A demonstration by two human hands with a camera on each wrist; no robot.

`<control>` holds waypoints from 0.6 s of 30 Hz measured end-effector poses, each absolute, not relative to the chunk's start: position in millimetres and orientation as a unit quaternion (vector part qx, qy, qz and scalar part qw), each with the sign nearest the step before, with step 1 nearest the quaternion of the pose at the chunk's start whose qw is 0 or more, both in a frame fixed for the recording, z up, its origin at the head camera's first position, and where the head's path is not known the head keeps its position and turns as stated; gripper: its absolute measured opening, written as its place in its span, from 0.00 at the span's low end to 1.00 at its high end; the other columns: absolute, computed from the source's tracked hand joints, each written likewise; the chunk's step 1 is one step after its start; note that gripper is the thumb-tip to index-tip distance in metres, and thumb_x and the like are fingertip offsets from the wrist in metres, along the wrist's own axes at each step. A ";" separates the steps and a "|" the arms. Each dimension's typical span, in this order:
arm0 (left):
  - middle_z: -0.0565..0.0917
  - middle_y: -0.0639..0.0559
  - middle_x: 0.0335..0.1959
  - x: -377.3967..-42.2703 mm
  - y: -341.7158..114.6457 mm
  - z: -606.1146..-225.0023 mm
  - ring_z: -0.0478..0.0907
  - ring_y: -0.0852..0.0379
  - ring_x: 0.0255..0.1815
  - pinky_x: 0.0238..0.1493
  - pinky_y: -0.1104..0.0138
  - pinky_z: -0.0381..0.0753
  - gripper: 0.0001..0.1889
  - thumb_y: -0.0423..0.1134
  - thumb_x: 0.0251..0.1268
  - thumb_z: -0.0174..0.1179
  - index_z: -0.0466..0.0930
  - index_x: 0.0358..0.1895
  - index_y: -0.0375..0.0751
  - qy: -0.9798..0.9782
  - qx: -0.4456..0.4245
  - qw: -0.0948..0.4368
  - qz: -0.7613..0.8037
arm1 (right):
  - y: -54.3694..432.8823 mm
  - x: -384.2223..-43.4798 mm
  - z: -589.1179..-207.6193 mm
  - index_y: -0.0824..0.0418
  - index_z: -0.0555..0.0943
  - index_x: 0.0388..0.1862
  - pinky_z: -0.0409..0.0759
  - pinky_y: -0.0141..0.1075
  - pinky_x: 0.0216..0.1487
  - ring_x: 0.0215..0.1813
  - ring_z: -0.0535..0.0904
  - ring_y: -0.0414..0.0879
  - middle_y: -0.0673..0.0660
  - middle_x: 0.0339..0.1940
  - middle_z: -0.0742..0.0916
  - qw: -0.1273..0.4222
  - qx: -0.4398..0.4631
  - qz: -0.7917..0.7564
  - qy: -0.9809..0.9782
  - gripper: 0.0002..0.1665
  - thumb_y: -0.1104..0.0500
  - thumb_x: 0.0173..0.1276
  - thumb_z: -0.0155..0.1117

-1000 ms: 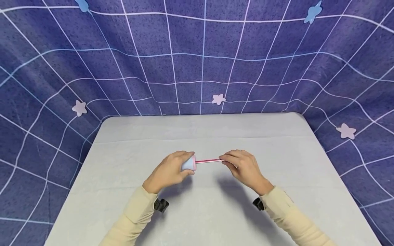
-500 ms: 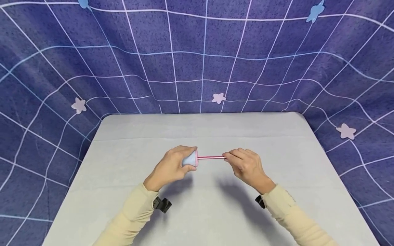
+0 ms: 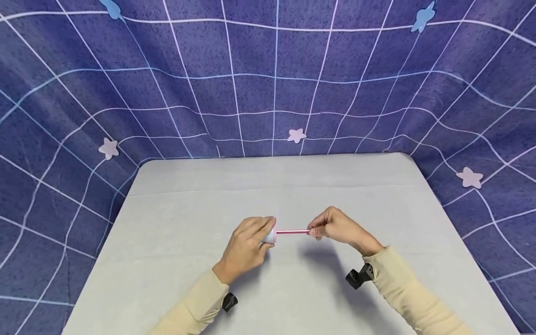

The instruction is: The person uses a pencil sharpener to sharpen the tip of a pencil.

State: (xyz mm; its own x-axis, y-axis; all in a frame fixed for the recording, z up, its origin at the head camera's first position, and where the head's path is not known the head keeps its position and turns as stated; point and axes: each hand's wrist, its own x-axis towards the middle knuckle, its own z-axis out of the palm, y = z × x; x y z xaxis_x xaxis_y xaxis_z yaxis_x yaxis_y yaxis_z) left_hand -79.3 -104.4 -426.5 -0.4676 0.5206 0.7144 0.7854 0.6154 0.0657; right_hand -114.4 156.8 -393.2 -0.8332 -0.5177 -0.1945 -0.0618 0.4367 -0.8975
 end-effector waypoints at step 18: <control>0.84 0.43 0.48 -88.9 -120.8 -412.6 0.81 0.50 0.48 0.53 0.60 0.79 0.32 0.39 0.42 0.75 0.79 0.55 0.31 -0.896 -0.340 0.180 -0.221 | 143.6 -100.8 -428.2 0.57 0.85 0.35 0.73 0.29 0.24 0.28 0.79 0.37 0.46 0.29 0.87 -0.237 -0.343 -0.305 0.857 0.09 0.64 0.53 0.72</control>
State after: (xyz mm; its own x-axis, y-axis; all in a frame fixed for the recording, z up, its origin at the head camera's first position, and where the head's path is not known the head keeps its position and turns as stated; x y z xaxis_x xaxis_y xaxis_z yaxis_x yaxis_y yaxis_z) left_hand -88.9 -120.8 -412.6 -0.7036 0.5303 0.4730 0.6893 0.6711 0.2729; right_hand -100.8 143.6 -428.2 -0.6530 -0.4424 0.6147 -0.7312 0.5798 -0.3594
